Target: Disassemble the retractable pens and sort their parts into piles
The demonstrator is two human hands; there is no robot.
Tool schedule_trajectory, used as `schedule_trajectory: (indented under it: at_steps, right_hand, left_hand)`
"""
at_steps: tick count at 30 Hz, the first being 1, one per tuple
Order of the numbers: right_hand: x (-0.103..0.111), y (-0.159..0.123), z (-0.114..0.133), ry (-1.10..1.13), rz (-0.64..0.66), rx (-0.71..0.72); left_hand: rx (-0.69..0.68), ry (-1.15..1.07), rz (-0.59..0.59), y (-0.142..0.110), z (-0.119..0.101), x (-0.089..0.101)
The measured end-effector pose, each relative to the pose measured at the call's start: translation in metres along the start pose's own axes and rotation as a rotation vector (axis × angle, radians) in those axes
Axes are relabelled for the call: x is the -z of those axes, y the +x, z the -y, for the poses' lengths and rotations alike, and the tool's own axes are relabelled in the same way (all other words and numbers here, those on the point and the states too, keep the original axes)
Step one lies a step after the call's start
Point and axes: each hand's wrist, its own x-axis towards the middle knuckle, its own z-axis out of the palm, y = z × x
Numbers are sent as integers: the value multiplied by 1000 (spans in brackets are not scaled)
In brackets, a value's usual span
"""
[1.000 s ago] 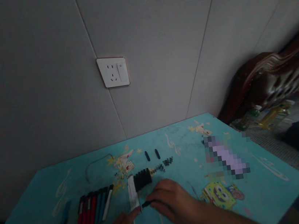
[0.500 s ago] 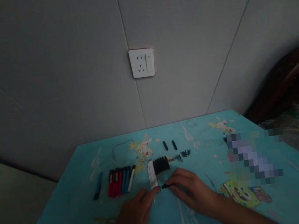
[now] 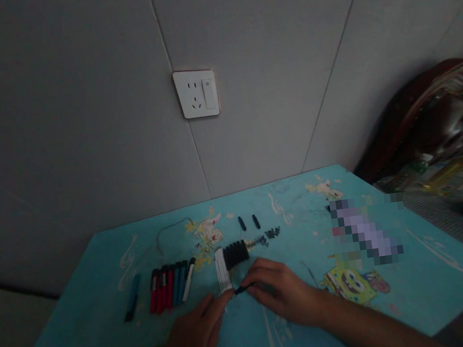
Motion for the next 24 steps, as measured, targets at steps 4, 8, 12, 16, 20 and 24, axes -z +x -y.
schedule_trajectory:
  at_steps: [4, 8, 12, 16, 20, 24]
  right_hand:
    - [-2, 0, 2, 31, 60, -10]
    - [-2, 0, 5, 54, 93, -47]
    - [-5, -3, 3, 59, 87, -85]
    - [-12, -7, -1, -28, 55, -100]
    - [-21, -9, 2, -95, 78, -23]
    - [-29, -11, 6, -92, 91, -52]
  left_hand:
    - [12, 0, 68, 0, -5, 3]
    - [34, -15, 89, 1, -10, 4]
    - [29, -4, 91, 4, -18, 10]
    - [29, -25, 150, 7, -26, 20]
    - [58, -67, 198, 8, -30, 22]
    - [49, -50, 211, 5, -26, 10]
